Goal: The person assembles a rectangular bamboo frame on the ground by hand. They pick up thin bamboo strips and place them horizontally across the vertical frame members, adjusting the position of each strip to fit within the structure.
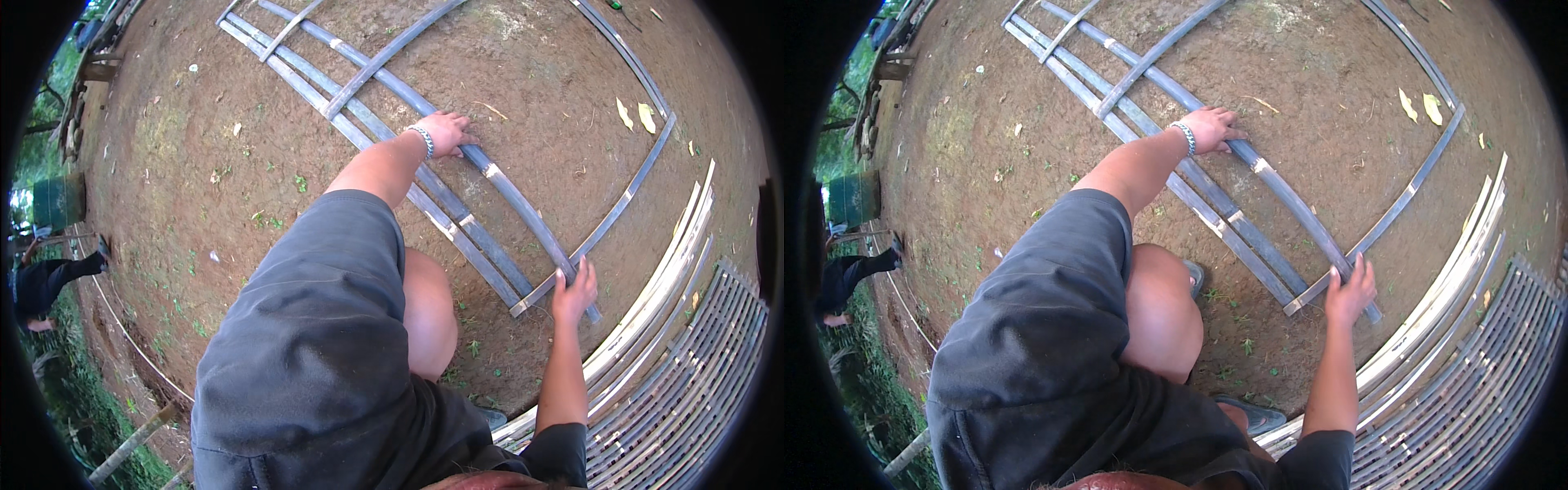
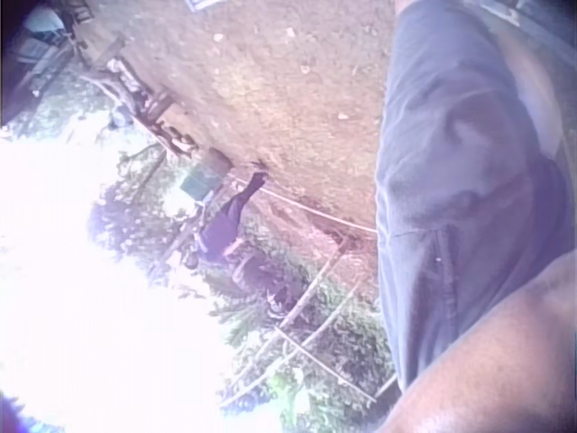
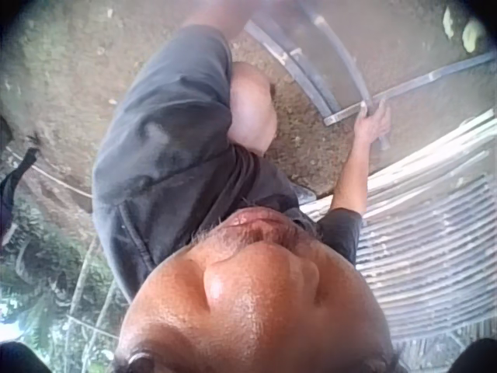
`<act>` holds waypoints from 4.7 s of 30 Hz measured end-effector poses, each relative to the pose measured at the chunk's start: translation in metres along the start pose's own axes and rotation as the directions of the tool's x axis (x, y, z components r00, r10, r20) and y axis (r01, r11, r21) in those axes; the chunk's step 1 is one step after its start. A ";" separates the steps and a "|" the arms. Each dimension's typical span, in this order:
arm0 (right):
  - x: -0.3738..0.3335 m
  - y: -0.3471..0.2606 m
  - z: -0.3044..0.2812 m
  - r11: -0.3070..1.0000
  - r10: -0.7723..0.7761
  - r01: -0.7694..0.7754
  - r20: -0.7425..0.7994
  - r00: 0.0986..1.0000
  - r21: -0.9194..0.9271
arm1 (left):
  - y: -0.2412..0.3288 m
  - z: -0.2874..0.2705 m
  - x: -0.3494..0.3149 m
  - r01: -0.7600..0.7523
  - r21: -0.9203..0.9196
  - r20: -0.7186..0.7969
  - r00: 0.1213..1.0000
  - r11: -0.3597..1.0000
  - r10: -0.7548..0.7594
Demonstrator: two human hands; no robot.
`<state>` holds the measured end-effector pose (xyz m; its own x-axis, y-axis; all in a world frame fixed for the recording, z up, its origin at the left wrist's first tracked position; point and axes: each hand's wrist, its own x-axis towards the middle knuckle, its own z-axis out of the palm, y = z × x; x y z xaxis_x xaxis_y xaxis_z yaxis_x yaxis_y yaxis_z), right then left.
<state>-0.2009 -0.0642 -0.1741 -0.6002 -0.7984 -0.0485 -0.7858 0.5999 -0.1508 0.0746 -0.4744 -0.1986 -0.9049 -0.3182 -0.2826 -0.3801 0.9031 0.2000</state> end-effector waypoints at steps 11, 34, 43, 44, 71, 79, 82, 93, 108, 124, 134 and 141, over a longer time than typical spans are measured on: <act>-0.036 0.052 -0.004 0.983 0.144 -0.153 0.095 0.985 0.101 | -0.056 -0.007 -0.032 0.168 0.032 0.004 0.986 0.985 -0.168; -0.004 -0.045 0.007 0.992 0.090 -0.100 0.139 0.986 0.072 | -0.105 -0.012 -0.080 0.480 0.119 -0.073 0.877 0.869 -0.474; -0.005 -0.065 0.008 0.990 0.142 -0.134 0.208 0.968 -0.050 | -0.105 -0.014 -0.096 0.494 0.171 -0.054 0.869 0.852 -0.493; -0.007 -0.069 0.009 0.989 0.146 -0.138 0.204 0.968 -0.054 | -0.103 -0.014 -0.093 0.504 0.201 -0.036 0.861 0.840 -0.507; -0.005 -0.066 0.006 0.996 0.060 -0.037 0.311 0.949 -0.080 | -0.075 -0.004 -0.085 0.440 0.015 -0.033 0.898 0.898 -0.439; 0.006 -0.061 -0.002 0.993 0.053 -0.008 0.398 0.916 -0.114 | -0.087 0.007 -0.085 0.416 -0.012 -0.044 0.908 0.909 -0.416; 0.006 -0.058 -0.007 0.993 0.025 0.022 0.393 0.919 -0.115 | -0.083 -0.002 -0.079 0.410 -0.008 -0.016 0.912 0.912 -0.410; 0.004 -0.056 0.004 0.982 -0.067 0.124 0.348 0.935 -0.145 | -0.086 -0.006 -0.078 0.396 0.002 0.031 0.918 0.918 -0.396; 0.007 -0.063 -0.006 0.974 -0.132 0.192 0.384 0.914 -0.122 | -0.077 0.000 -0.090 0.351 0.040 0.010 0.936 0.935 -0.352; -0.063 0.034 0.065 0.495 0.546 -0.703 0.446 0.709 0.510 | -0.069 -0.003 -0.070 0.313 0.034 0.000 0.950 0.949 -0.314; -0.062 -0.024 0.059 0.264 0.620 -0.702 0.442 0.648 0.661 | -0.070 -0.002 -0.071 0.312 0.088 0.025 0.949 0.946 -0.315; -0.058 -0.027 0.053 0.354 0.619 -0.723 0.431 0.657 0.593 | -0.074 -0.002 -0.069 0.290 0.118 0.054 0.953 0.950 -0.298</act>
<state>-0.1369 -0.0373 -0.2197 -0.8159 -0.1755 -0.5510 0.2445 0.7587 -0.6038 0.1648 -0.5201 -0.1920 -0.7387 -0.5566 -0.3801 -0.6009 0.7994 -0.0028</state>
